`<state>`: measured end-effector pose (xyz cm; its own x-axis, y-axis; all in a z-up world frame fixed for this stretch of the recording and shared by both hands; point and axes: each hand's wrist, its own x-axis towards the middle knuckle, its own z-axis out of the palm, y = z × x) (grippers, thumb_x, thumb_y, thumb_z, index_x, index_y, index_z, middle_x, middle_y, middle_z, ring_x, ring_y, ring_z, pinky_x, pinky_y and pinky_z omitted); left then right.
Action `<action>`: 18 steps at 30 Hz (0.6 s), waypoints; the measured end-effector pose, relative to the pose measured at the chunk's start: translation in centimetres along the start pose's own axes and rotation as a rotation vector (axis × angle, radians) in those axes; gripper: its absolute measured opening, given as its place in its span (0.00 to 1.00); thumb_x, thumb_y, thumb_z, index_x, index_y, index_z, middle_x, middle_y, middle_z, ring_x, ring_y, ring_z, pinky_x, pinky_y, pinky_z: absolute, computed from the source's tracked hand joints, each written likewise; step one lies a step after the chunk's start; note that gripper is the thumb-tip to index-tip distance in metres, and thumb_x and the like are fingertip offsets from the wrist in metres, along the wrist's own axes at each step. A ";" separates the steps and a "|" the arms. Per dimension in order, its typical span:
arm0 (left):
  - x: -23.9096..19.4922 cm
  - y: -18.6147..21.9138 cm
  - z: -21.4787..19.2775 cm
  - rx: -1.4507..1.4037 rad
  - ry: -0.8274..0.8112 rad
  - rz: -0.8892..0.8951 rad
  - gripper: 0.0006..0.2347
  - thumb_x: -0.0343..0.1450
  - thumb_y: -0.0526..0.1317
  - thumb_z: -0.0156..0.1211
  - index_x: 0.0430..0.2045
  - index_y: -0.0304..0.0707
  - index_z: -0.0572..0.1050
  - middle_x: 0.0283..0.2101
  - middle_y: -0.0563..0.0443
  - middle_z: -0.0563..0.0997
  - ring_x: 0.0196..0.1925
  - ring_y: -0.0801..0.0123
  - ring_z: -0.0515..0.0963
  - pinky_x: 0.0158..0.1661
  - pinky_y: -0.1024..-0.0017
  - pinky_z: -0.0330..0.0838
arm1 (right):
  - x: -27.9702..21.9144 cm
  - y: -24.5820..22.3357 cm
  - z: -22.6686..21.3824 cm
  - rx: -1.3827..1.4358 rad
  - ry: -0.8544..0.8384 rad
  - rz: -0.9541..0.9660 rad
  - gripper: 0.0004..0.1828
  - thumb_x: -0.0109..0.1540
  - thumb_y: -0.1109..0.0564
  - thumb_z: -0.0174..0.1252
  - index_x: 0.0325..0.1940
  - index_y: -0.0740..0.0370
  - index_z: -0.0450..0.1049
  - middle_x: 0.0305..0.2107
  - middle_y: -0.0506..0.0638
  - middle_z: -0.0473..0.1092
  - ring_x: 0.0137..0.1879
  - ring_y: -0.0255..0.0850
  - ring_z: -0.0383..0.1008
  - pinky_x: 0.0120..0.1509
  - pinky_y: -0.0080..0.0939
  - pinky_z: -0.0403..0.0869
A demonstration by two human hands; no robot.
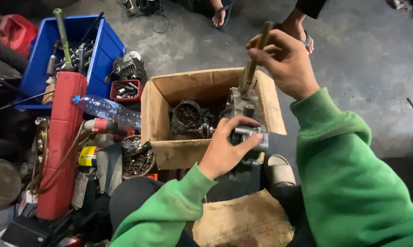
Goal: Cleaning a motorcycle engine casing using a brush inside a cardboard box in a workshop environment.
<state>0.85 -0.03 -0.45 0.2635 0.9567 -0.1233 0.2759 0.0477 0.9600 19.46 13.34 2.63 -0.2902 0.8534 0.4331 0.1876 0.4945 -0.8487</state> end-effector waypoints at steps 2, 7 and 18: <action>0.1 -0.1 0.1 -0.003 0.000 -0.036 0.12 0.66 0.53 0.63 0.42 0.60 0.78 0.41 0.53 0.68 0.48 0.66 0.75 0.59 0.69 0.67 | 0.2 -1.0 0.6 -0.099 0.000 -0.050 0.09 0.70 0.60 0.63 0.53 0.64 0.73 0.49 0.52 0.74 0.50 0.41 0.78 0.59 0.39 0.81; 0.1 0.0 -0.2 -0.011 -0.003 -0.064 0.14 0.65 0.55 0.63 0.42 0.61 0.78 0.45 0.50 0.70 0.51 0.64 0.79 0.62 0.68 0.66 | -0.2 -3.6 1.8 -0.201 0.051 -0.086 0.11 0.69 0.61 0.67 0.52 0.63 0.72 0.45 0.54 0.76 0.51 0.42 0.80 0.58 0.39 0.82; -0.2 -2.3 -0.4 -0.022 -0.015 0.015 0.13 0.65 0.53 0.66 0.42 0.64 0.78 0.47 0.47 0.69 0.54 0.60 0.79 0.66 0.68 0.64 | -12.4 -3.8 1.2 0.038 0.515 -0.042 0.17 0.66 0.72 0.64 0.54 0.69 0.66 0.49 0.62 0.72 0.60 0.54 0.79 0.63 0.48 0.85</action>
<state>-0.24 -0.26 -2.50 0.2818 0.9529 -0.1121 0.2516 0.0394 0.9670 21.17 0.67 0.12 0.2043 0.8081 0.5524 0.1485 0.5322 -0.8335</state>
